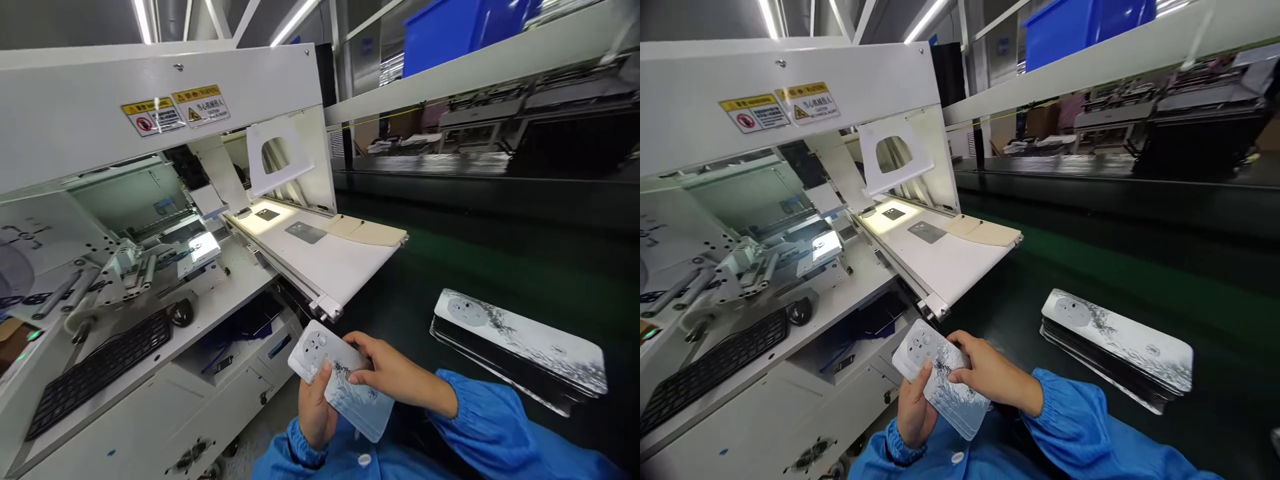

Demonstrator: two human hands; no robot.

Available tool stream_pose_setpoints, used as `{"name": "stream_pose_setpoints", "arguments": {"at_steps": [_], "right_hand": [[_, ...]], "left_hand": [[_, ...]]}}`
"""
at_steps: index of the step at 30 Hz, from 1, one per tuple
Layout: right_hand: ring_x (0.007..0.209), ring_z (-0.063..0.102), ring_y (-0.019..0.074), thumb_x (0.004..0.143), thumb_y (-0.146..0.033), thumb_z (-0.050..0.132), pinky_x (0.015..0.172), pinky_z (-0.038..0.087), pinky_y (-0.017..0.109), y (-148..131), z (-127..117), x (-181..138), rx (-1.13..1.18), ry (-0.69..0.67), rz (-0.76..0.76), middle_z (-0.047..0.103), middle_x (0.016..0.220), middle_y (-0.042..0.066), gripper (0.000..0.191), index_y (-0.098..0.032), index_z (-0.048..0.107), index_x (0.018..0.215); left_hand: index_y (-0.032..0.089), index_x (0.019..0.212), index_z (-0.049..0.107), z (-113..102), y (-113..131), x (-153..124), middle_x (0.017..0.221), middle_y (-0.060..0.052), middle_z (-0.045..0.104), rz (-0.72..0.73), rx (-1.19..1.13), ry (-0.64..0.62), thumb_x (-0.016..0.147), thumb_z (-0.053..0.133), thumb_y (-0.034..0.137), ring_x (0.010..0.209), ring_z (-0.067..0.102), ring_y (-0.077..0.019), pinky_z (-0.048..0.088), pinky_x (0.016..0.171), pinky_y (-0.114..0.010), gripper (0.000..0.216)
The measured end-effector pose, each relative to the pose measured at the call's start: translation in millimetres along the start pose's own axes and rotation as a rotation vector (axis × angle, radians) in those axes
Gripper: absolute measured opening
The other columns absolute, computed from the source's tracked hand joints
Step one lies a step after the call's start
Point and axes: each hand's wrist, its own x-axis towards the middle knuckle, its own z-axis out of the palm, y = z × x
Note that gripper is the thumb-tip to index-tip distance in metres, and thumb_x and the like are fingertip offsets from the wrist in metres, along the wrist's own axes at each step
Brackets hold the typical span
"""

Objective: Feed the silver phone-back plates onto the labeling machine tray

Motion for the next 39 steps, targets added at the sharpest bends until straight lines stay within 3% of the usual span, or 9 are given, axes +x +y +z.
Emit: {"name": "stream_pose_setpoints", "arguments": {"at_steps": [3, 8, 12, 16, 21, 26, 29, 35, 39], "right_hand": [[0.08, 0.059, 0.0172, 0.078, -0.018, 0.063, 0.07, 0.044, 0.027, 5.3, -0.1, -2.2, -0.062, 0.095, -0.002, 0.063, 0.088, 0.0, 0.043, -0.02, 0.05, 0.119], [0.078, 0.057, 0.0184, 0.082, -0.017, 0.051, 0.071, 0.043, 0.03, 12.9, 1.0, 1.7, -0.247, 0.167, -0.05, 0.061, 0.084, 0.002, 0.007, -0.019, 0.057, 0.085], [0.076, 0.056, 0.0182, 0.085, -0.018, 0.047, 0.07, 0.043, 0.03, 12.3, 2.2, 5.7, -0.228, 0.175, -0.069, 0.06, 0.083, 0.002, 0.009, -0.019, 0.057, 0.084], [0.081, 0.056, 0.0186, 0.075, -0.025, 0.07, 0.069, 0.044, 0.028, 6.9, 9.7, 8.9, -0.181, 0.112, -0.023, 0.06, 0.092, 0.001, 0.03, -0.021, 0.057, 0.102], [0.079, 0.057, 0.0189, 0.086, -0.026, 0.061, 0.069, 0.044, 0.03, 0.8, 10.0, 9.9, -0.253, 0.045, -0.046, 0.061, 0.083, 0.0, 0.007, -0.02, 0.058, 0.085], [0.091, 0.06, 0.0189, 0.098, -0.035, 0.042, 0.08, 0.051, 0.032, 5.9, 3.5, 6.6, -0.285, 0.113, -0.257, 0.063, 0.101, 0.004, 0.024, -0.023, 0.058, 0.111], [0.099, 0.06, 0.0198, 0.1, -0.032, 0.038, 0.082, 0.053, 0.032, 11.3, 5.6, 4.8, -0.448, 0.217, -0.385, 0.06, 0.113, 0.008, 0.032, -0.022, 0.051, 0.128], [0.128, 0.037, 0.0339, 0.088, -0.044, 0.061, 0.098, 0.043, 0.05, 0.6, 5.1, -0.8, -0.9, 0.21, -0.69, 0.029, 0.148, 0.012, 0.067, -0.022, 0.034, 0.145], [0.126, 0.039, 0.036, 0.081, -0.054, 0.066, 0.098, 0.042, 0.05, -6.8, 11.1, -11.5, -0.897, 0.306, -0.642, 0.031, 0.146, 0.019, 0.072, -0.013, 0.043, 0.136]], "left_hand": [[0.017, 0.117, 0.061, -1.5, -3.3, 1.8, 0.099, -0.013, 0.072, 0.003, -0.011, 0.014, 0.053, 0.086, 0.033, 0.095, 0.068, -0.0333, 0.051, 0.087, -0.046, 0.07], [0.017, 0.121, 0.058, -7.2, -5.9, 5.1, 0.096, -0.012, 0.073, -0.025, -0.015, 0.087, 0.054, 0.086, 0.031, 0.093, 0.068, -0.0332, 0.051, 0.087, -0.045, 0.074], [0.017, 0.119, 0.058, -15.2, -4.2, 10.2, 0.092, -0.01, 0.073, -0.036, -0.016, 0.136, 0.05, 0.087, 0.027, 0.099, 0.066, -0.0352, 0.05, 0.09, -0.045, 0.075], [0.018, 0.119, 0.058, -24.1, -1.7, 13.7, 0.095, -0.01, 0.072, 0.022, 0.0, 0.15, 0.052, 0.087, 0.027, 0.105, 0.063, -0.0352, 0.05, 0.092, -0.045, 0.074], [0.017, 0.104, 0.065, -26.7, 0.9, 10.7, 0.089, -0.009, 0.074, 0.081, 0.0, 0.191, 0.051, 0.086, 0.034, 0.098, 0.067, -0.0346, 0.052, 0.091, -0.046, 0.06], [0.014, 0.081, 0.07, -28.6, 2.7, 6.2, 0.076, -0.01, 0.075, 0.025, 0.042, 0.233, 0.043, 0.089, 0.038, 0.086, 0.07, -0.0352, 0.053, 0.088, -0.049, 0.049], [0.014, 0.078, 0.071, -29.6, 3.6, 6.3, 0.078, -0.01, 0.076, 0.056, 0.087, 0.254, 0.04, 0.089, 0.041, 0.086, 0.071, -0.0346, 0.053, 0.087, -0.047, 0.05], [0.015, 0.089, 0.072, -32.1, -0.4, 13.7, 0.086, -0.011, 0.076, 0.116, 0.048, 0.232, 0.049, 0.085, 0.044, 0.086, 0.071, -0.0329, 0.056, 0.083, -0.045, 0.05], [0.019, 0.096, 0.071, -46.9, -9.6, 18.9, 0.099, -0.01, 0.074, 0.153, 0.182, 0.186, 0.061, 0.076, 0.052, 0.108, 0.064, -0.0328, 0.05, 0.097, -0.044, 0.048]]}}
